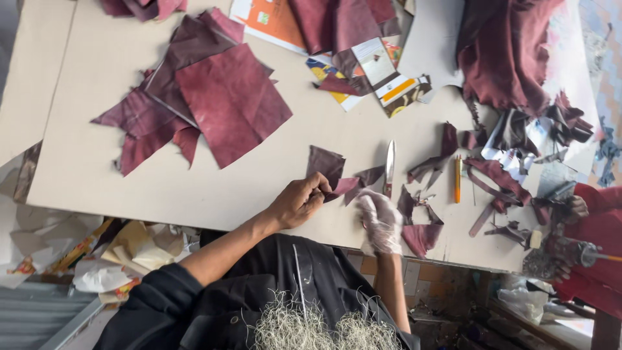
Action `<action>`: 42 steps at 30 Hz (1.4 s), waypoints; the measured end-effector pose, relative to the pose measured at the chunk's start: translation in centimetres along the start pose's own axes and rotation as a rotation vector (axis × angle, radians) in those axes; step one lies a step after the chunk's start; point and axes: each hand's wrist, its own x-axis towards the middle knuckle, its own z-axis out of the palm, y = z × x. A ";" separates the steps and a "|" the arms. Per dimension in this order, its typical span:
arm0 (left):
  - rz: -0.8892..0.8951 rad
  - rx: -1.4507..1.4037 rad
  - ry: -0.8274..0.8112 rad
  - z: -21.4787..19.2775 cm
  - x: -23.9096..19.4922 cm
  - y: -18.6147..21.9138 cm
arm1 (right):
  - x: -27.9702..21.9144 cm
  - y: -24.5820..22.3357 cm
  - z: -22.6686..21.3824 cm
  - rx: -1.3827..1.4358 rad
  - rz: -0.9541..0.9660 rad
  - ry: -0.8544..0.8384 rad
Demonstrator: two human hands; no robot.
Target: The person uses shears to cut maroon fabric pieces on a worktable, repeatedly aligning a paper pattern, cutting along its edges, and stacking the finished pieces. The person also moves scraps aside and repositions the fabric between cuts.
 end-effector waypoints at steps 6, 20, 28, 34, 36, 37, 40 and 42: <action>0.076 0.081 -0.119 -1.6 1.2 4.5 | 1.8 -3.4 2.9 -0.092 -0.564 -0.124; 0.328 0.827 0.232 -8.5 -2.0 2.8 | 6.6 -6.7 2.1 -0.534 -0.846 -0.114; 0.107 0.627 0.282 -6.1 -6.6 -0.3 | 19.9 -12.1 9.0 -0.527 -0.394 0.187; -0.045 0.582 0.291 -5.9 -9.2 -0.1 | 28.7 -13.2 13.1 -1.064 -0.475 0.149; -0.015 0.555 0.379 -7.2 -9.8 -0.8 | 29.9 -13.1 13.5 -0.726 -0.629 0.120; 0.003 0.532 0.415 -7.2 -10.1 -1.0 | 29.5 -12.7 12.9 -0.297 -0.520 0.079; -0.083 0.284 0.548 -7.2 -10.8 -1.8 | 25.4 -10.5 9.5 0.566 -0.348 -0.296; -0.173 0.052 0.617 -7.2 -10.1 -2.1 | 21.6 -9.5 6.7 0.781 -0.237 -0.528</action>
